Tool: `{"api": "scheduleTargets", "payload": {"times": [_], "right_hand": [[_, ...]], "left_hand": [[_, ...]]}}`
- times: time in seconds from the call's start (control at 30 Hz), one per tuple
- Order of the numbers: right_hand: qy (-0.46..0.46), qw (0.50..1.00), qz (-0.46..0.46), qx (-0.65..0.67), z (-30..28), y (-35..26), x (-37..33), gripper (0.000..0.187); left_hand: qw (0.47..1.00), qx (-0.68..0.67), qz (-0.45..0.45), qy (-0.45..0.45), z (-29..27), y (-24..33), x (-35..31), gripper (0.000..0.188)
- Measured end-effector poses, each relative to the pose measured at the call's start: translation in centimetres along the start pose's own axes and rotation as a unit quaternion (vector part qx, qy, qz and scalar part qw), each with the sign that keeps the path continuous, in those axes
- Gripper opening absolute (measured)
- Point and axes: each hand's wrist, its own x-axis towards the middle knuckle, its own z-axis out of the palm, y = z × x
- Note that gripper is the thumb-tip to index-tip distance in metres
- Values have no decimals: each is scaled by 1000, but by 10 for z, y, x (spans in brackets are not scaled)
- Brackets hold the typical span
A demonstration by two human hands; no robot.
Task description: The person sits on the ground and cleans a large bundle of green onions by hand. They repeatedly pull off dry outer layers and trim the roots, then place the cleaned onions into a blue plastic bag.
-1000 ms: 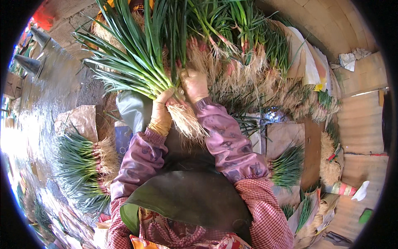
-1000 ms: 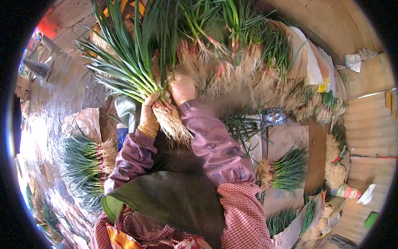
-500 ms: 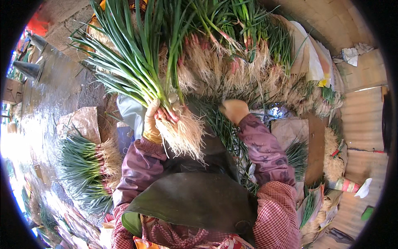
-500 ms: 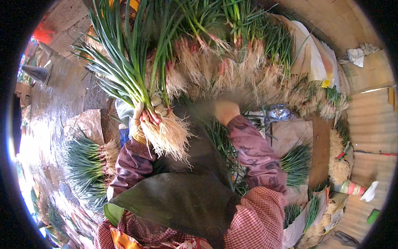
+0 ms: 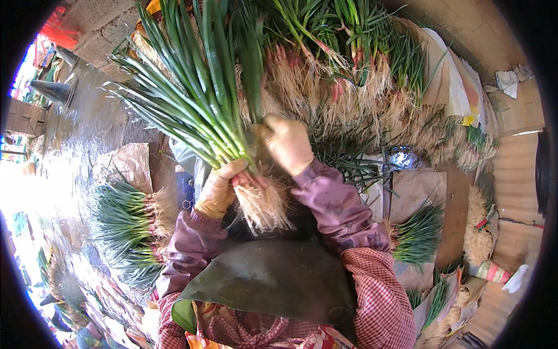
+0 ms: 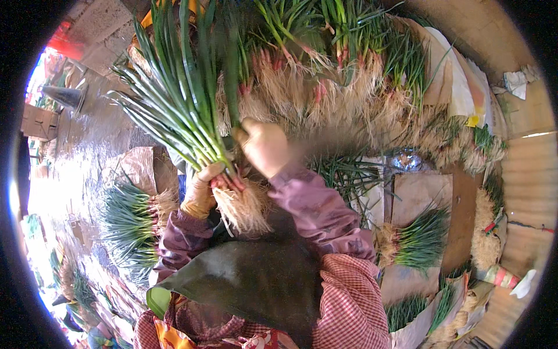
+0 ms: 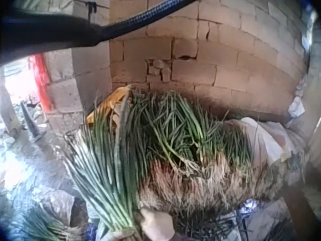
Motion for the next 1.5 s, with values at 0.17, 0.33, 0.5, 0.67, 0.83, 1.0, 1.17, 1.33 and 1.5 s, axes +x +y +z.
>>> {"api": "scheduleTargets", "payload": {"times": [0.17,0.33,0.5,0.67,0.83,1.0,1.17,1.33,1.5], "right_hand": [[91,986,-60,-130,15,33,-7,20],[-227,907,78,-347,-19,173,-56,21],[-323,942,88,32,-41,75,-32,38],[-292,763,250,520,3,1,12,19],[28,994,102,-32,32,64,-10,25],[-338,860,172,-342,-22,170,-65,23],[-221,945,35,-239,-42,72,15,31],[-70,958,136,-243,18,53,128,23],[-125,943,-34,-307,7,99,142,23]], "left_hand": [[995,-95,-10,10,38,12,-3,16],[966,-225,-3,-128,25,21,-17,37],[953,-266,8,-147,25,18,-12,35],[971,-205,34,-116,34,21,-11,31],[968,-208,9,-142,28,25,-21,31],[945,-277,46,-170,33,36,-24,33],[960,-262,48,-88,30,23,-9,69],[942,-270,22,-198,29,27,-20,69],[952,-262,49,-151,18,32,-15,53]]}}
